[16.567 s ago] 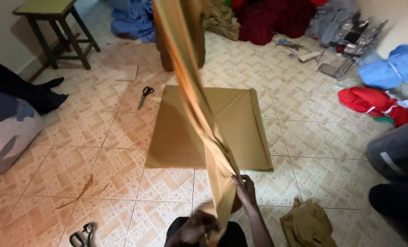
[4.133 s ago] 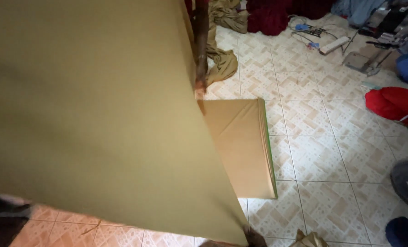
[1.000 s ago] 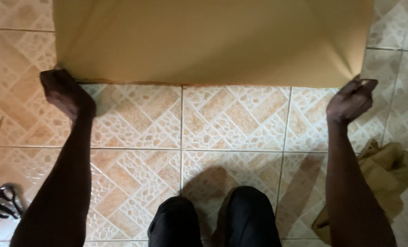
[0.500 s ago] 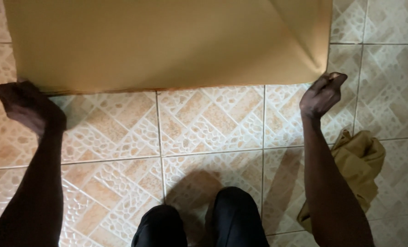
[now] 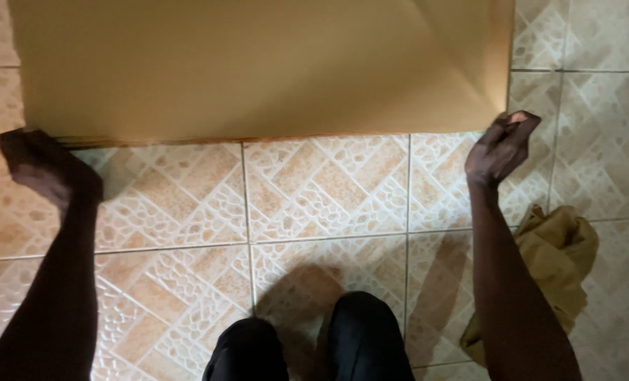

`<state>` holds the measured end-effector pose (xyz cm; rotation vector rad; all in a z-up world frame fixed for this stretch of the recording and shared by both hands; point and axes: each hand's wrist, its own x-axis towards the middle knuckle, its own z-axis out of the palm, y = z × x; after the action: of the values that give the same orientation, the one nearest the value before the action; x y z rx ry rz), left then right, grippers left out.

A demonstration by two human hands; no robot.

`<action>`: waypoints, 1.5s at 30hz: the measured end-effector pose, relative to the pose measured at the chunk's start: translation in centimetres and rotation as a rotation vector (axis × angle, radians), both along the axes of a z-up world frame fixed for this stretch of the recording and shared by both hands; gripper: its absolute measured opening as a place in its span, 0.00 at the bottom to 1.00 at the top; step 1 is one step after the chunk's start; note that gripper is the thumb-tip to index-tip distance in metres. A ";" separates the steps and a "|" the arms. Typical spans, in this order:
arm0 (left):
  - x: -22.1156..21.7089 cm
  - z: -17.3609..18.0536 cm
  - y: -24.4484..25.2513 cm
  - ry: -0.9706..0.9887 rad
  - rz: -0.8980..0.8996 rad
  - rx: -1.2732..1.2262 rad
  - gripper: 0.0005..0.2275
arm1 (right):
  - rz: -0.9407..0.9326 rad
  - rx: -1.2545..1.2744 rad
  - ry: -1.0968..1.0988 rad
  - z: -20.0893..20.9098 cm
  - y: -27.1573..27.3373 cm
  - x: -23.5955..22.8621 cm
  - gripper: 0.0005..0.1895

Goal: Smoothing, aligning, and folding large sheets of tan fabric on a tiled floor to organize them.

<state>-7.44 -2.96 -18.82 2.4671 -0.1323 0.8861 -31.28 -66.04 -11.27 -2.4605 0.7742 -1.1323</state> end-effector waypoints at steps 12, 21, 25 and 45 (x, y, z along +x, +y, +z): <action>-0.5 1.6 -1.6 -0.025 -0.013 -0.080 0.05 | 0.028 0.064 -0.003 -1.0 -0.9 -0.9 0.03; -0.5 1.6 -1.6 0.011 -0.002 -0.088 0.08 | 0.058 -0.252 0.025 0.0 -0.1 0.1 0.05; -0.5 1.7 -1.4 0.026 -0.006 -0.066 0.09 | -0.010 -0.179 0.060 -1.4 -0.8 -0.2 0.02; -0.2 1.9 -1.4 -0.004 0.095 0.017 0.02 | -0.069 -0.269 0.154 -2.3 -1.6 -0.3 0.10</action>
<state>-7.69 -4.40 -16.95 2.5051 -0.0243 0.9327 -31.60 -67.60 -13.59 -2.7911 0.8015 -1.1476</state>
